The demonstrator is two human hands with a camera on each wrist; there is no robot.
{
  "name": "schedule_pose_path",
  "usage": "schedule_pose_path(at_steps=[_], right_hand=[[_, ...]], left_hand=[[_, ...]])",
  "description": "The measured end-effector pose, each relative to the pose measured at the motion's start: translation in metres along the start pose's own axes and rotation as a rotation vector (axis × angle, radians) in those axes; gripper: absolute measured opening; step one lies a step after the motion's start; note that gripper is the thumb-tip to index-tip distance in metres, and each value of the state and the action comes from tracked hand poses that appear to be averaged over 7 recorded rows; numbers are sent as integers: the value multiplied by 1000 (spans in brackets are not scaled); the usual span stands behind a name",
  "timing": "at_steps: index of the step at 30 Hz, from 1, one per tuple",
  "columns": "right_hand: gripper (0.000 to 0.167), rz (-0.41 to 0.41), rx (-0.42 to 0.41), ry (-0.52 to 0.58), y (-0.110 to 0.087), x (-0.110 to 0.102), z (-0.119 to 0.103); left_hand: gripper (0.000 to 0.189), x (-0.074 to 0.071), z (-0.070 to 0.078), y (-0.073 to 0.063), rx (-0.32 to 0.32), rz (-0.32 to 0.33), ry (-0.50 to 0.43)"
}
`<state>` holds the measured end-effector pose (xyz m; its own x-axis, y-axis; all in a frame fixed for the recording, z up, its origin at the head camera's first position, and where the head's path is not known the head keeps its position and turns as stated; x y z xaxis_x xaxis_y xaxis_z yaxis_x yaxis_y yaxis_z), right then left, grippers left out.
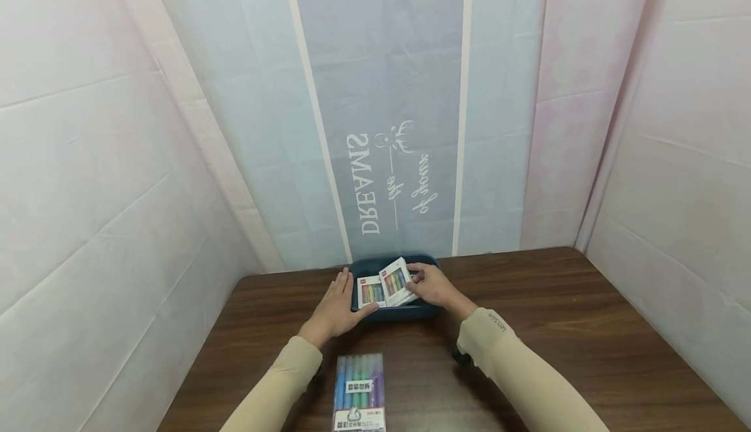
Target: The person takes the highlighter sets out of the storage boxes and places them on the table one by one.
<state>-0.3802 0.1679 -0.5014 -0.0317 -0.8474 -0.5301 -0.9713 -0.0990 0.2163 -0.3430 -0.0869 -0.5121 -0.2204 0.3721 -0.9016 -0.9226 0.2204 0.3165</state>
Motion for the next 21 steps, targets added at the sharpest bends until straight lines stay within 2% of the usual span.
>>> schedule_pose_path(at_steps=[21], right_hand=[[53, 8, -2, 39, 4, -5, 1]], left_hand=[[115, -3, 1, 4, -6, -3, -7]])
Point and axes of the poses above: each hand's wrist, its own y-axis towards the middle knuckle, its own x-axis out of the palm, z = x × y, the point moved 4 cm from there along y, towards the middle knuckle, and after that the axes turned 12 degrees about z, right-handed, at the moved point
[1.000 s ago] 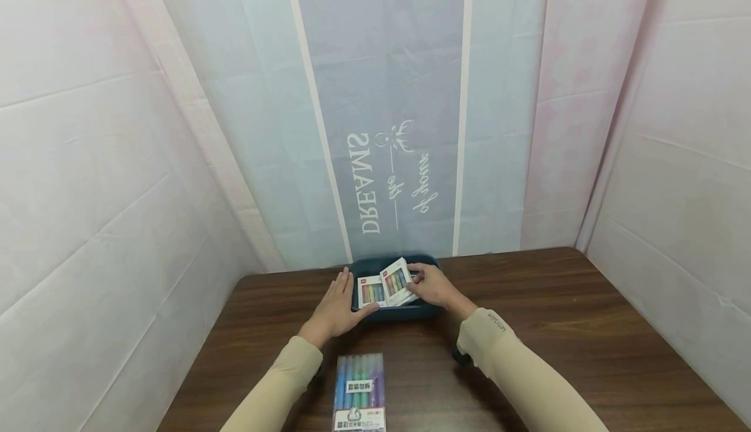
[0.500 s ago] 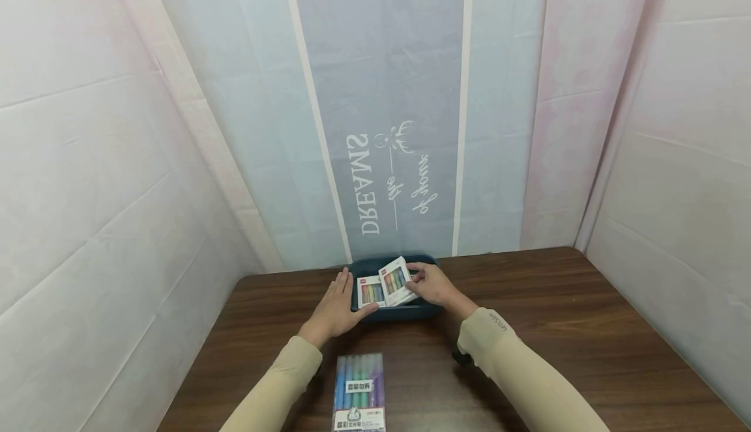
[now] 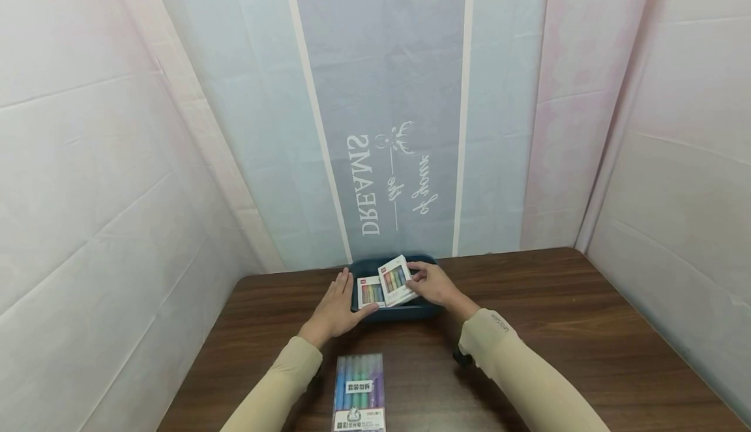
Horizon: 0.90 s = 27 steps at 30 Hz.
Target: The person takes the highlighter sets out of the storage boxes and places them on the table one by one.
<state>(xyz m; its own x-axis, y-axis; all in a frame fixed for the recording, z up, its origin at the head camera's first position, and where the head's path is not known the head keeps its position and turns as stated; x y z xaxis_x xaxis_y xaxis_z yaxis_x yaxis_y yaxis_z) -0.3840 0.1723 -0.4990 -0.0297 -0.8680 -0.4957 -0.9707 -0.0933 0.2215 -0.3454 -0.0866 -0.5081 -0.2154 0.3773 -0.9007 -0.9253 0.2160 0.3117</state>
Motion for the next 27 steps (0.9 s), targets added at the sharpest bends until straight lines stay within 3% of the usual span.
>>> schedule_pose_path(at_steps=[27], right_hand=[[56, 25, 9, 60, -11, -8, 0]], left_hand=[[118, 2, 4, -8, -23, -10, 16]])
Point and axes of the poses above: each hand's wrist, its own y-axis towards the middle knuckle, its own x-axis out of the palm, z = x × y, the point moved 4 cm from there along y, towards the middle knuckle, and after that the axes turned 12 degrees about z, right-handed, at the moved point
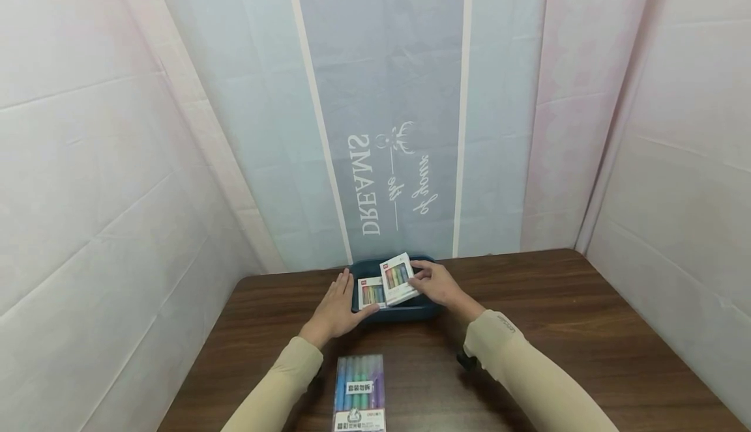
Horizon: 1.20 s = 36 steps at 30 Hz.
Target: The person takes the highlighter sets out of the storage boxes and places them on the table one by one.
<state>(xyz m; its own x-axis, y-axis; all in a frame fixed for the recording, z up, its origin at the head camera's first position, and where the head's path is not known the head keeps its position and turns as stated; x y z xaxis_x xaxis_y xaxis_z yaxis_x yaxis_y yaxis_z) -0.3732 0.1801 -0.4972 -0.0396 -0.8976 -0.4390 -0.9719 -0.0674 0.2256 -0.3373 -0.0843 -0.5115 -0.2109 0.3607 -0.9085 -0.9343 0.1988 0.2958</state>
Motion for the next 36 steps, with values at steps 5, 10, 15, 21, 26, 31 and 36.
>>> schedule_pose_path(at_steps=[5, 10, 15, 21, 26, 31, 36], right_hand=[[56, 25, 17, 2, -3, -2, 1], [56, 36, 25, 7, -5, -3, 3], [57, 41, 35, 20, -8, -5, 2], [59, 32, 39, 34, -12, -7, -1], [60, 28, 52, 46, -15, -8, -1], [60, 37, 64, 47, -16, -8, 1], [60, 49, 49, 45, -20, -9, 1]], left_hand=[[117, 2, -1, 1, -3, 6, -3], [117, 6, -3, 1, 1, 15, -6], [118, 6, -2, 0, -3, 10, -7], [118, 1, -1, -1, -11, 6, -5], [118, 0, 0, -2, -10, 5, -4], [118, 0, -1, -2, -8, 4, -7], [118, 1, -1, -1, -2, 7, -1]])
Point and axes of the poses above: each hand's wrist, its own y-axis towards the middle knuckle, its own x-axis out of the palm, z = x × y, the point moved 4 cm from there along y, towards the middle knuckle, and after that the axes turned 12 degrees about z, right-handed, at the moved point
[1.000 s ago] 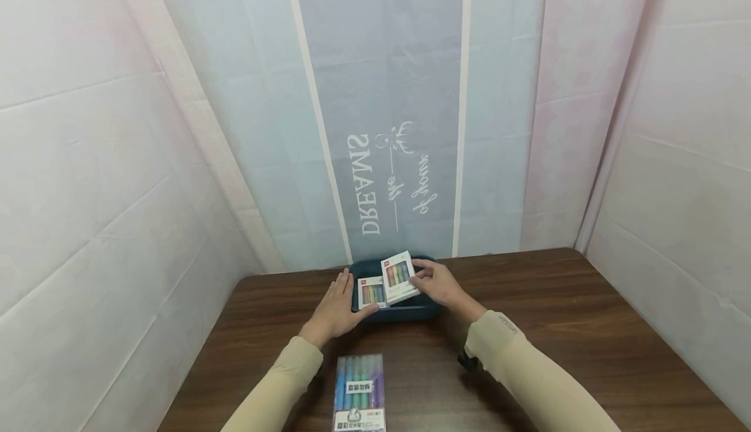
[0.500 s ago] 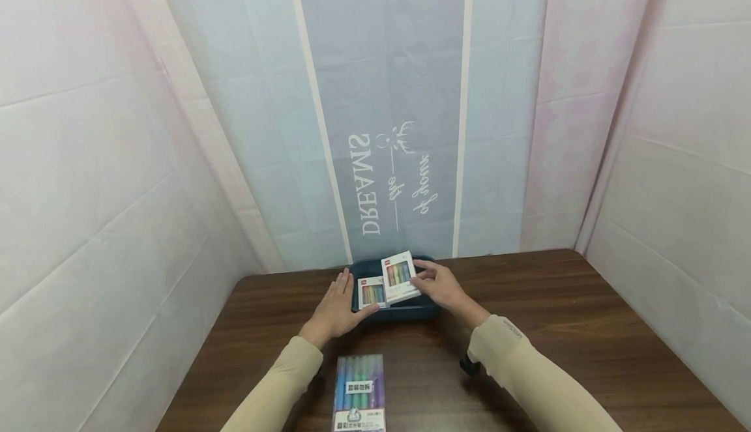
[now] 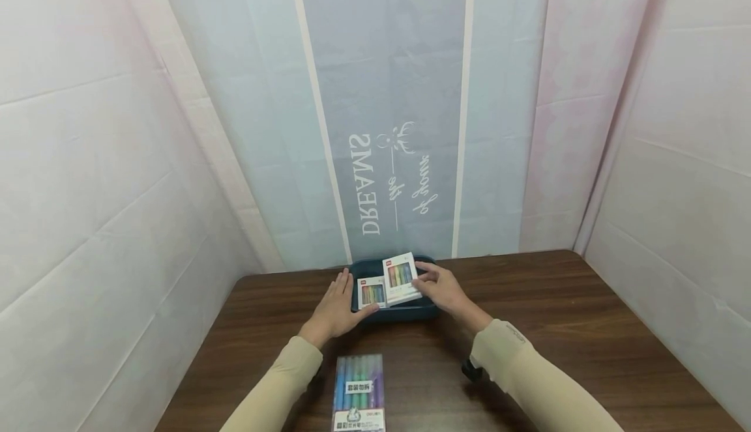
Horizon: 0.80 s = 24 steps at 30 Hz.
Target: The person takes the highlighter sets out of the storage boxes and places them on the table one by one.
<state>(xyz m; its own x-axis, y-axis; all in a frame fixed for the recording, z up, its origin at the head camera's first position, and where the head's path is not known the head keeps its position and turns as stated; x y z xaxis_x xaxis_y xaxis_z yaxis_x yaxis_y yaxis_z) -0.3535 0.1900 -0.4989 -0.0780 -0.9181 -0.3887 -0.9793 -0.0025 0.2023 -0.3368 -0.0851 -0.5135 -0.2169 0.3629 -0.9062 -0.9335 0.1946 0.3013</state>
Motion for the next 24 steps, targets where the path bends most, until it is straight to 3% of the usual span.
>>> schedule_pose_path(at_steps=[11, 24], right_hand=[[58, 23, 3, -2, -13, 0, -4], [59, 33, 21, 16, -19, -2, 2]], left_hand=[[117, -1, 0, -1, 19, 12, 1], [121, 9, -6, 3, 19, 16, 12]])
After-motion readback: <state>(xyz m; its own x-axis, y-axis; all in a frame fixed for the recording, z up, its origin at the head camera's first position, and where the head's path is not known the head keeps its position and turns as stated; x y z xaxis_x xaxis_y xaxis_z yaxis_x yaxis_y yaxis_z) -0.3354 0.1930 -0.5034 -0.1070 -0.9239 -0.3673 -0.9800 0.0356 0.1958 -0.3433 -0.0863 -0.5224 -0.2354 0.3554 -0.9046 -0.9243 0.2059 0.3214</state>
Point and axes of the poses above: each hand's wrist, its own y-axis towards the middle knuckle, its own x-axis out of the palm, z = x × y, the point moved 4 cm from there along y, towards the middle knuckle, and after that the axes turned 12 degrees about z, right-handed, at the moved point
